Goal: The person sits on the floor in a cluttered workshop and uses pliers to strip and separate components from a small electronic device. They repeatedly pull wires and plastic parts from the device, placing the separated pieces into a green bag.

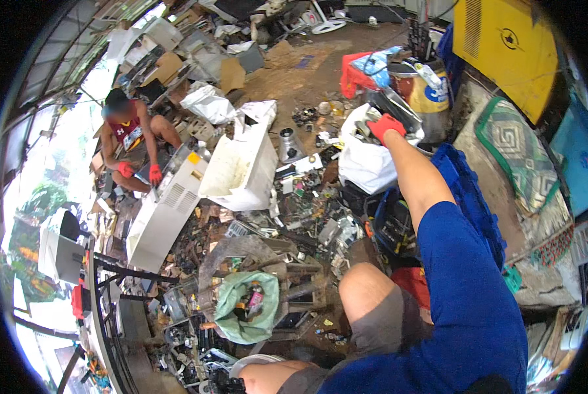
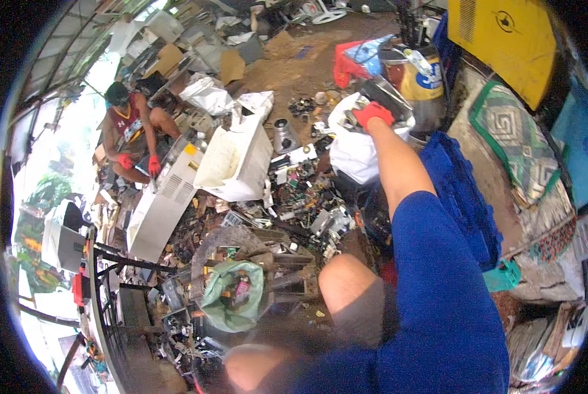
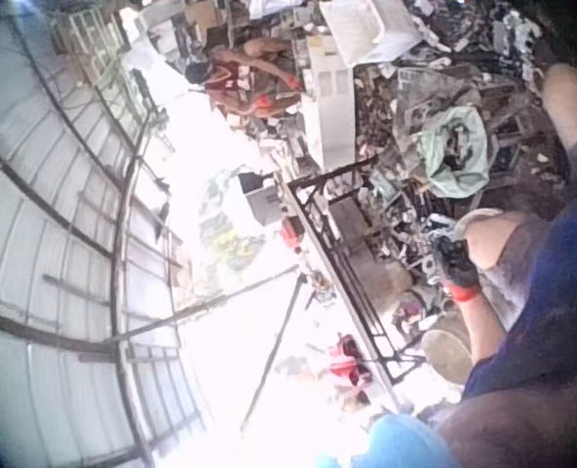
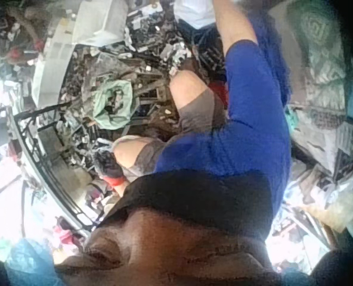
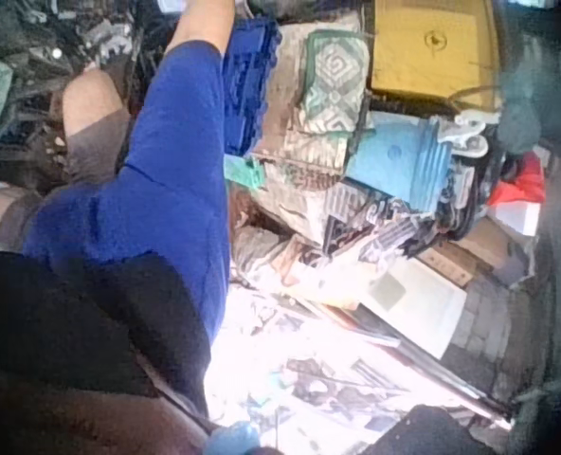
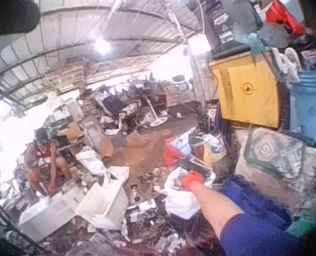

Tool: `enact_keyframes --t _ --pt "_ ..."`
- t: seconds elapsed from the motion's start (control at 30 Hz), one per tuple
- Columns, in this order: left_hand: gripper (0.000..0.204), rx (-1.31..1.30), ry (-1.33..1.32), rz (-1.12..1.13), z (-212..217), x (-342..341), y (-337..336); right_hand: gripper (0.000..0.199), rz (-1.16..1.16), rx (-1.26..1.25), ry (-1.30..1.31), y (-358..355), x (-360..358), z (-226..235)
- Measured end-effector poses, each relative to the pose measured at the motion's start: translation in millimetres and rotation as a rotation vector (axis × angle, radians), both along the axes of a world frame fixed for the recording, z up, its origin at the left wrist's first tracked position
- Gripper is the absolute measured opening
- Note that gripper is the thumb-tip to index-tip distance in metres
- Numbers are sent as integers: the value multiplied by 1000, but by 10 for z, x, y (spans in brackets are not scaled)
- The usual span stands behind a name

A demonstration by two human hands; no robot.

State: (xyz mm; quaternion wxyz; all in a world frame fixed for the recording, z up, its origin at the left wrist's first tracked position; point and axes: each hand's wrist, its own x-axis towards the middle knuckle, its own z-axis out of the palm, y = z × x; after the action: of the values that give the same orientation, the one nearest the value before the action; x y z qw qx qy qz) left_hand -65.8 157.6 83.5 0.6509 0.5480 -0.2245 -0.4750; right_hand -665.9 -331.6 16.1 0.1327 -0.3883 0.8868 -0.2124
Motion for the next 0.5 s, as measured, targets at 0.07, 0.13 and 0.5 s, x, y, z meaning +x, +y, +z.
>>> enact_keyframes --t 0.07,0.13,0.5 --pt "36 41 -13 -6 -38 -6 -51 76 22 -45 -63 -111 -205 -155" --pt "37 70 -28 16 -73 -22 -62 71 -10 -132 -35 -236 -241 -225" --pt "35 44 -88 -76 -119 -134 -165 62 -6 -759 -180 140 -312 -603"
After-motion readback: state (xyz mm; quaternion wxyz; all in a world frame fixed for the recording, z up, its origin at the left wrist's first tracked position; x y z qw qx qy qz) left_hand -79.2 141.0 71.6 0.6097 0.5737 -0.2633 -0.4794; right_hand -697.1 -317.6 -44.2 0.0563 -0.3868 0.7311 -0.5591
